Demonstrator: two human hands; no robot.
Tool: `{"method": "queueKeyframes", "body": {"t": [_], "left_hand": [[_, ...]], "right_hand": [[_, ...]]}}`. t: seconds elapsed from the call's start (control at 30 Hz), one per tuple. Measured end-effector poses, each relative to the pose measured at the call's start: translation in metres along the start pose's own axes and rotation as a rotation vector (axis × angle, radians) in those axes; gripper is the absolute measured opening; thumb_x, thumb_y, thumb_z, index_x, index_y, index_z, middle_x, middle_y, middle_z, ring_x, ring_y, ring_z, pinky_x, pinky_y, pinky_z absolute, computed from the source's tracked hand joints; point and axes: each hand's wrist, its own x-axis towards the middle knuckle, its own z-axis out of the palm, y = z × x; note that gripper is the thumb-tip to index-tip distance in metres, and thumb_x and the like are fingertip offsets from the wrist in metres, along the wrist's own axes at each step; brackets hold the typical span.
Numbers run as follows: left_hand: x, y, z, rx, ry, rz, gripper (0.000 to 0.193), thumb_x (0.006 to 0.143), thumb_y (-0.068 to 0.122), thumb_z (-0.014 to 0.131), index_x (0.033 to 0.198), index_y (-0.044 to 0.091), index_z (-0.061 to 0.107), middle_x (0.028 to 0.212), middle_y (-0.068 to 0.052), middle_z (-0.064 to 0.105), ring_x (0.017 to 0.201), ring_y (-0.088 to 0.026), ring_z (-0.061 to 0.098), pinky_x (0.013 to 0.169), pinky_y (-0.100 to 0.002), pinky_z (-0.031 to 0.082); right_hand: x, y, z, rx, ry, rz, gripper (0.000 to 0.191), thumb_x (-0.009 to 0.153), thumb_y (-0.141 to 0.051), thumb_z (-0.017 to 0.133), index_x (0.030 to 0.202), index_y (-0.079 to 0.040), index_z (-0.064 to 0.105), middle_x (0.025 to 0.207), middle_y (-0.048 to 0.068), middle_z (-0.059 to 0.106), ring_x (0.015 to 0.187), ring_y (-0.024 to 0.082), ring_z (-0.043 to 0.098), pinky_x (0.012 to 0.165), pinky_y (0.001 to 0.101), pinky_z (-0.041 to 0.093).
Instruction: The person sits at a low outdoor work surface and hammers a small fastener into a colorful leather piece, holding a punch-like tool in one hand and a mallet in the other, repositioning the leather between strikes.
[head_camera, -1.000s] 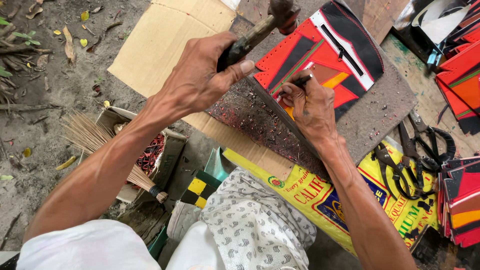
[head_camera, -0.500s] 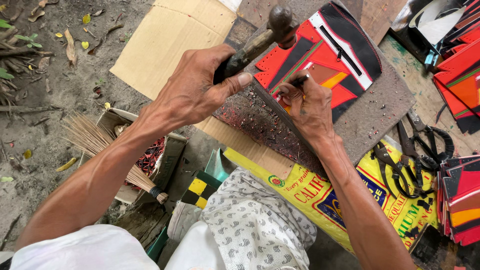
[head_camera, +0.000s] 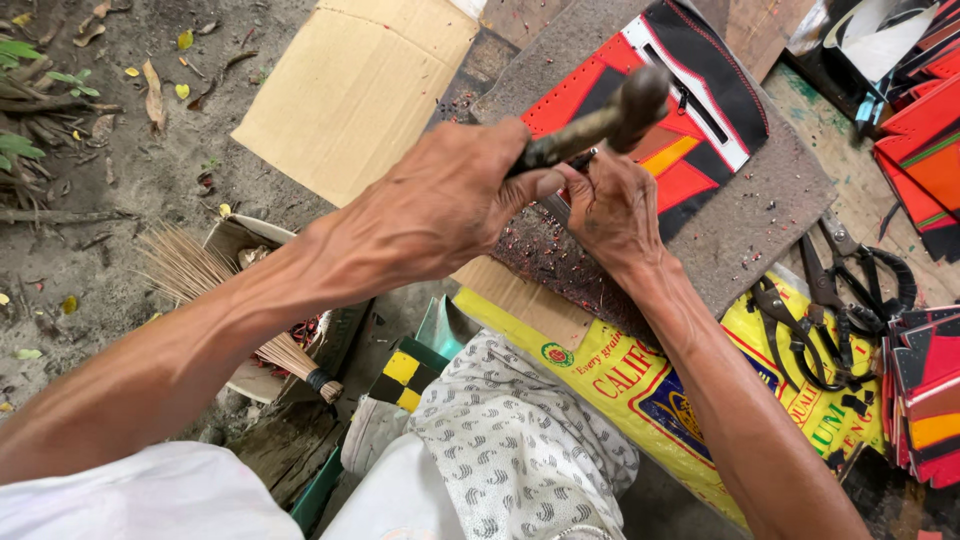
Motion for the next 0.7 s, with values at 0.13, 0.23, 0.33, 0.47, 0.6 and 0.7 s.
{"method": "queueKeyframes", "body": {"t": [0.13,0.23,0.33,0.47,0.6,0.7], "left_hand": [[0.001,-0.002,0.004,0.029,0.077,0.099,0.040,0.108,0.035,0.061,0.098,-0.003,0.051,0.067,-0.021,0.057,0.056,-0.040,0.058,0.052,-0.050,0.042],[0.000,-0.003,0.004,0.001,0.170,0.193,0.036,0.112,0.030,0.059,0.103,-0.004,0.049,0.069,-0.022,0.056,0.059,-0.041,0.058,0.053,-0.050,0.041],[0.002,-0.001,0.002,0.094,0.068,0.095,0.036,0.110,0.030,0.058,0.104,-0.004,0.048,0.060,-0.020,0.054,0.053,-0.042,0.056,0.049,-0.052,0.040],[0.000,0.002,-0.004,0.097,-0.019,-0.039,0.035,0.107,0.034,0.057,0.098,0.001,0.049,0.053,-0.017,0.053,0.043,-0.036,0.056,0.042,-0.049,0.041],[-0.002,0.006,-0.003,-0.048,0.162,0.158,0.030,0.113,0.027,0.051,0.108,-0.003,0.046,0.061,-0.014,0.054,0.047,-0.031,0.057,0.043,-0.044,0.041],[0.001,0.006,-0.003,0.185,-0.139,-0.108,0.039,0.109,0.037,0.056,0.099,0.000,0.047,0.050,-0.013,0.051,0.040,-0.033,0.054,0.040,-0.046,0.039]], "right_hand": [[0.000,0.005,0.002,0.043,-0.018,0.041,0.008,0.101,-0.006,0.068,0.096,-0.003,0.064,0.083,0.015,0.065,0.074,0.033,0.068,0.065,0.0424,0.051],[0.001,0.003,0.001,0.111,-0.006,0.013,0.005,0.101,-0.004,0.064,0.097,-0.002,0.061,0.087,0.014,0.066,0.076,0.031,0.069,0.067,0.0405,0.053],[0.004,-0.001,0.001,0.072,-0.018,-0.013,0.005,0.101,-0.006,0.067,0.102,-0.002,0.065,0.081,0.015,0.065,0.073,0.033,0.069,0.063,0.0416,0.051],[0.006,-0.007,-0.003,0.067,-0.020,0.027,0.009,0.103,-0.011,0.069,0.099,-0.003,0.065,0.076,0.016,0.062,0.070,0.033,0.067,0.063,0.0420,0.050],[0.007,-0.010,-0.004,0.079,0.020,-0.036,0.010,0.102,-0.010,0.069,0.101,-0.001,0.064,0.081,0.017,0.064,0.071,0.034,0.066,0.062,0.0420,0.049],[0.010,-0.010,-0.001,0.069,0.042,-0.031,0.010,0.099,-0.009,0.071,0.097,-0.002,0.064,0.081,0.016,0.064,0.071,0.033,0.067,0.062,0.0418,0.050]]}}
